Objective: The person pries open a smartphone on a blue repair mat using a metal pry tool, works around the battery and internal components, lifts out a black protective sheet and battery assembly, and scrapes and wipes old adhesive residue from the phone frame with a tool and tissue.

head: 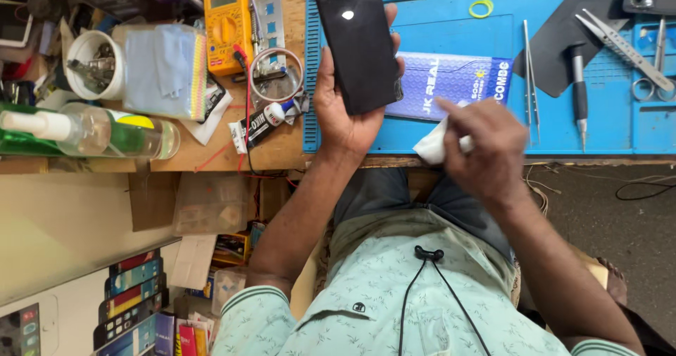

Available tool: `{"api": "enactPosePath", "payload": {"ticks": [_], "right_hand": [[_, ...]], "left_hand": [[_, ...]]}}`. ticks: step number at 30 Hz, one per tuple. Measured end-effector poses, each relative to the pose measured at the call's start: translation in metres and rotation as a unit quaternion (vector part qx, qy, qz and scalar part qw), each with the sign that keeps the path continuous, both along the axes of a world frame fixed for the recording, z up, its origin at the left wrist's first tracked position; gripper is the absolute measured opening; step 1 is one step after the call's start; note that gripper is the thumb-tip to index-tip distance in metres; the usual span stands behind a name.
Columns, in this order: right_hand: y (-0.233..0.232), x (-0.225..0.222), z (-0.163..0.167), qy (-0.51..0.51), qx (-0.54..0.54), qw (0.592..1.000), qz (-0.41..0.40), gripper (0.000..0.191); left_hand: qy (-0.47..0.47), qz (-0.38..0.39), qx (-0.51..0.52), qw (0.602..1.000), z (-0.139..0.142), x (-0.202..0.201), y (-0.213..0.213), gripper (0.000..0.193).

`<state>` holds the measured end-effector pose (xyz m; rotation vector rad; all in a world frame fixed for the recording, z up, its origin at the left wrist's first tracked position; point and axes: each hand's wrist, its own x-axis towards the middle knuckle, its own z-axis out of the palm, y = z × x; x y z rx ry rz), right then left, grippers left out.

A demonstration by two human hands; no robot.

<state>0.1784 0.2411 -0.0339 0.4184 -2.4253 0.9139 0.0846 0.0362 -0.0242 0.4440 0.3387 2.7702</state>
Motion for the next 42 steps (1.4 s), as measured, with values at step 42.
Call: {"api": "enactPosePath", "payload": {"ticks": [42], "right_hand": [[0.079, 0.016, 0.021, 0.031, 0.040, 0.996, -0.068, 0.021]], "left_hand": [[-0.024, 0.009, -0.021, 0.999, -0.001, 0.009, 0.011, 0.059]]}}
